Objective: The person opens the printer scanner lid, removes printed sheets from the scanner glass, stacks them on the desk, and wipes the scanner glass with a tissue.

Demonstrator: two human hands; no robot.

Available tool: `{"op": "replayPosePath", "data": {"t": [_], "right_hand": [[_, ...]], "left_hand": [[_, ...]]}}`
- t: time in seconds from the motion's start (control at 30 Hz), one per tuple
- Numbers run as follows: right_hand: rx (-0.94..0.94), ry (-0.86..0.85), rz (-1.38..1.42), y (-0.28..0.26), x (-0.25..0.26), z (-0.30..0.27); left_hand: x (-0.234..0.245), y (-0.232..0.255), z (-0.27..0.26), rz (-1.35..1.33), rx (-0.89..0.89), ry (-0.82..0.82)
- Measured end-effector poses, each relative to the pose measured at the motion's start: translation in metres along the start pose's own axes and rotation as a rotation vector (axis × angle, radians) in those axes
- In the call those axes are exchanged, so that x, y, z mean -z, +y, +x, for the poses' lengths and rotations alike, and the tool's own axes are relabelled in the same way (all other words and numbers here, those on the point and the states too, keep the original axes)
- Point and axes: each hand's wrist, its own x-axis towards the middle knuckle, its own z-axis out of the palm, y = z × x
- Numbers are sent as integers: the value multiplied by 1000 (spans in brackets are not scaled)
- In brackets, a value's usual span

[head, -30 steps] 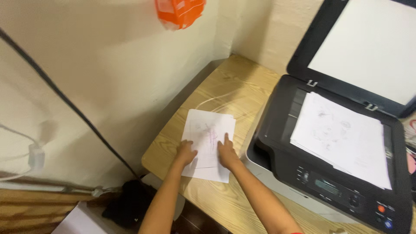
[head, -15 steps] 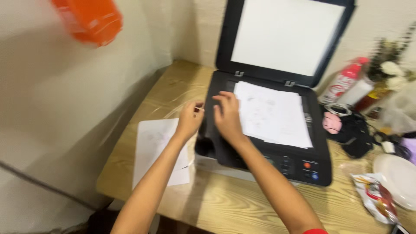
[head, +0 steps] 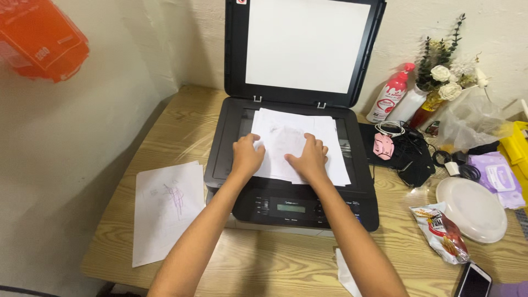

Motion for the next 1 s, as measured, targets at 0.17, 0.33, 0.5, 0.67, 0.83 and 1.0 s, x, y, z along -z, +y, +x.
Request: {"op": "replayPosePath", "data": {"t": [0.17, 0.33, 0.5, 0.67, 0.83, 1.0], "right_hand": [[-68, 69, 26, 2, 7, 5], [-146, 15, 74, 3, 7, 15], [-17, 170, 462, 8, 0, 15], [-12, 220, 705, 10, 6, 23], [-39, 250, 771, 12, 14, 26], [163, 477, 616, 18, 15, 25]], "left_hand": [[1, 1, 7, -44, 32, -10], [-2, -1, 5, -79, 32, 11], [-3, -1, 4, -109, 20, 59], [4, 8, 3, -168, 2, 82], [16, 27, 1, -381, 21, 13], [29, 44, -1, -449, 28, -36]]}}
